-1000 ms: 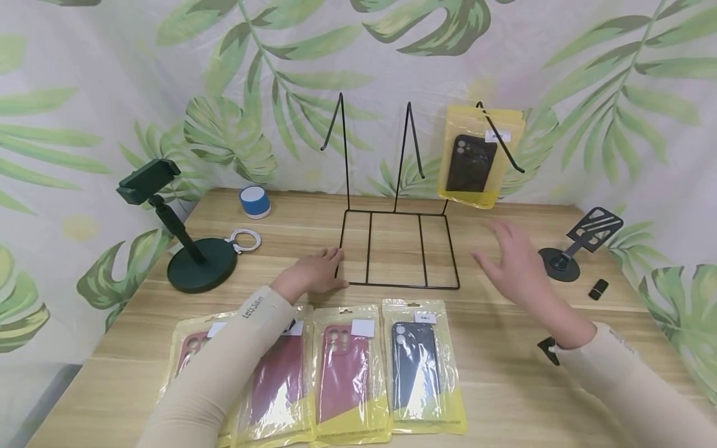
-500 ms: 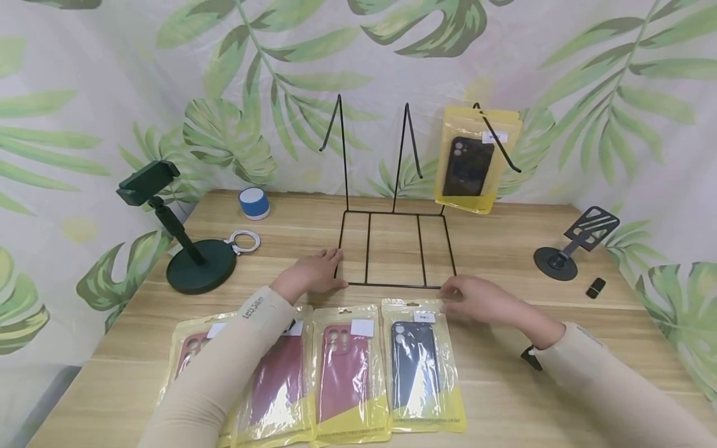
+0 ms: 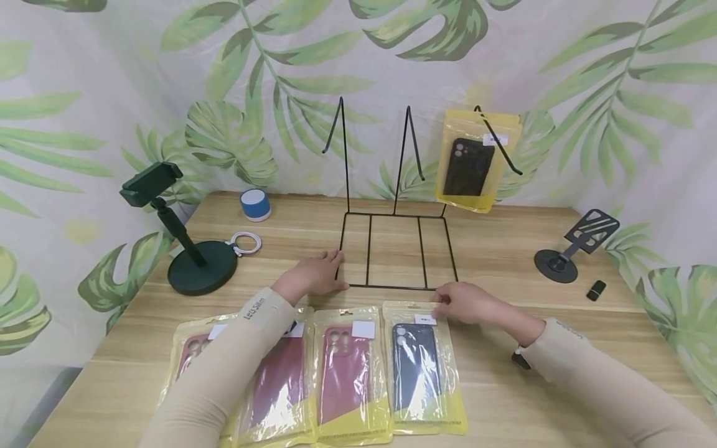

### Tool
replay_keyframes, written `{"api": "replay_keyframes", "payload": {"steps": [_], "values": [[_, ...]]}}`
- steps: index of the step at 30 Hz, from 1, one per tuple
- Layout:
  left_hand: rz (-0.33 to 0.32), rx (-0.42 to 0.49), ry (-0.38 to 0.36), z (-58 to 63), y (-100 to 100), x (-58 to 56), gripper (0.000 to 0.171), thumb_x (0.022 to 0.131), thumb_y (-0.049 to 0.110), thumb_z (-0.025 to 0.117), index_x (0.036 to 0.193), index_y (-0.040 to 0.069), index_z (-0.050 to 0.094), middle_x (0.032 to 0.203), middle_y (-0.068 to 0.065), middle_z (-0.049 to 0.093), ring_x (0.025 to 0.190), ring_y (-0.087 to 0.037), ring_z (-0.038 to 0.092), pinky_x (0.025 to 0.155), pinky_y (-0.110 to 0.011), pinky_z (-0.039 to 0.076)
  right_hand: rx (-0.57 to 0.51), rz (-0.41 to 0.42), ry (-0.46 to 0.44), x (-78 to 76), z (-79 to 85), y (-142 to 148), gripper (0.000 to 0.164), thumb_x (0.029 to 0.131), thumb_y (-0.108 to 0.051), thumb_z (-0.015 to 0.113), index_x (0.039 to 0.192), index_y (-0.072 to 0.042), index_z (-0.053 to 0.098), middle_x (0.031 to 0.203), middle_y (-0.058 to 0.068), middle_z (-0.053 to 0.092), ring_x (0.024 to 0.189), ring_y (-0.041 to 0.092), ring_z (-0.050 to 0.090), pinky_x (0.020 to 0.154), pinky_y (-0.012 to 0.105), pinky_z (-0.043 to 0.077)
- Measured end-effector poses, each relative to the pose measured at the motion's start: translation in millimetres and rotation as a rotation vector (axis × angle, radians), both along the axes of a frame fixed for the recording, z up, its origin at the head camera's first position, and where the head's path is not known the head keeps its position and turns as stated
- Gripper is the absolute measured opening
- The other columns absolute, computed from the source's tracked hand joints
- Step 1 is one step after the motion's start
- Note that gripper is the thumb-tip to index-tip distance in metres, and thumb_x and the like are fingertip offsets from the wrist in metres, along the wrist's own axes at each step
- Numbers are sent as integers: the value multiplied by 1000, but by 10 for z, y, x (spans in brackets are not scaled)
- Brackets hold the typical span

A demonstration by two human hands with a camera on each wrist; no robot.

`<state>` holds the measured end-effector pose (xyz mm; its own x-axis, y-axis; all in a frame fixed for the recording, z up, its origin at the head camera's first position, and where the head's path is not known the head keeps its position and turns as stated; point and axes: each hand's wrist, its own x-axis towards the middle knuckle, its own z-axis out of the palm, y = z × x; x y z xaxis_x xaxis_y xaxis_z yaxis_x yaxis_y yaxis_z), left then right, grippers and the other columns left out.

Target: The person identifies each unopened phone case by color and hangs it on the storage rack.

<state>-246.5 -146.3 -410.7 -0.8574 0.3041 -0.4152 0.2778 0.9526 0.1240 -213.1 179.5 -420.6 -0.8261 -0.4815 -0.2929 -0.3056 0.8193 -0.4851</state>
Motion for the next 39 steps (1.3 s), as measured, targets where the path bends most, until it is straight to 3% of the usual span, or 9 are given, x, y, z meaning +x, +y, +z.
{"api": "replay_keyframes", "payload": {"steps": [3,8,18,22,31,36,39], "values": [[-2,-1,1,0,7,-2,81,101,47,51,159,3,14,166,-17,13,152,-37,18,122,-53,23,-10,10,23,20,-5,25,15,92,-26,69,84,-15,62,74,-3,58,69,14,50,63,28,42],[-8,3,4,4,14,-4,81,101,47,51,158,3,15,166,-18,14,152,-38,18,122,-54,24,-81,-15,88,81,45,85,15,94,-28,66,84,-19,60,73,-3,57,67,15,50,61,29,42],[-11,1,6,6,9,-8,82,101,48,51,158,1,16,165,-18,14,151,-39,19,121,-55,25,-395,-151,237,331,319,173,14,96,-26,65,89,-14,66,77,-3,64,70,10,58,65,26,49],[-11,1,6,5,13,-8,82,101,48,51,158,1,16,165,-19,15,151,-39,19,121,-55,26,-512,-177,300,460,426,199,12,96,-19,66,88,-11,66,74,-1,62,66,6,60,62,23,50],[-8,-3,3,22,24,2,81,101,47,51,158,1,16,165,-18,14,152,-38,19,121,-54,24,-627,-163,549,660,591,273,6,92,-2,67,94,-7,69,69,-3,65,58,3,56,52,19,47],[-6,-3,3,28,27,10,81,101,47,51,158,1,16,165,-19,15,152,-38,19,121,-54,25,-729,-121,730,650,671,316,18,83,14,67,91,-2,69,70,-1,67,59,-3,55,52,12,44],[-2,0,0,27,25,13,81,101,47,51,158,1,16,165,-19,14,152,-38,19,121,-54,25,-783,-106,802,607,741,344,11,83,15,66,88,5,66,78,-7,69,66,-5,58,58,8,46]]}}
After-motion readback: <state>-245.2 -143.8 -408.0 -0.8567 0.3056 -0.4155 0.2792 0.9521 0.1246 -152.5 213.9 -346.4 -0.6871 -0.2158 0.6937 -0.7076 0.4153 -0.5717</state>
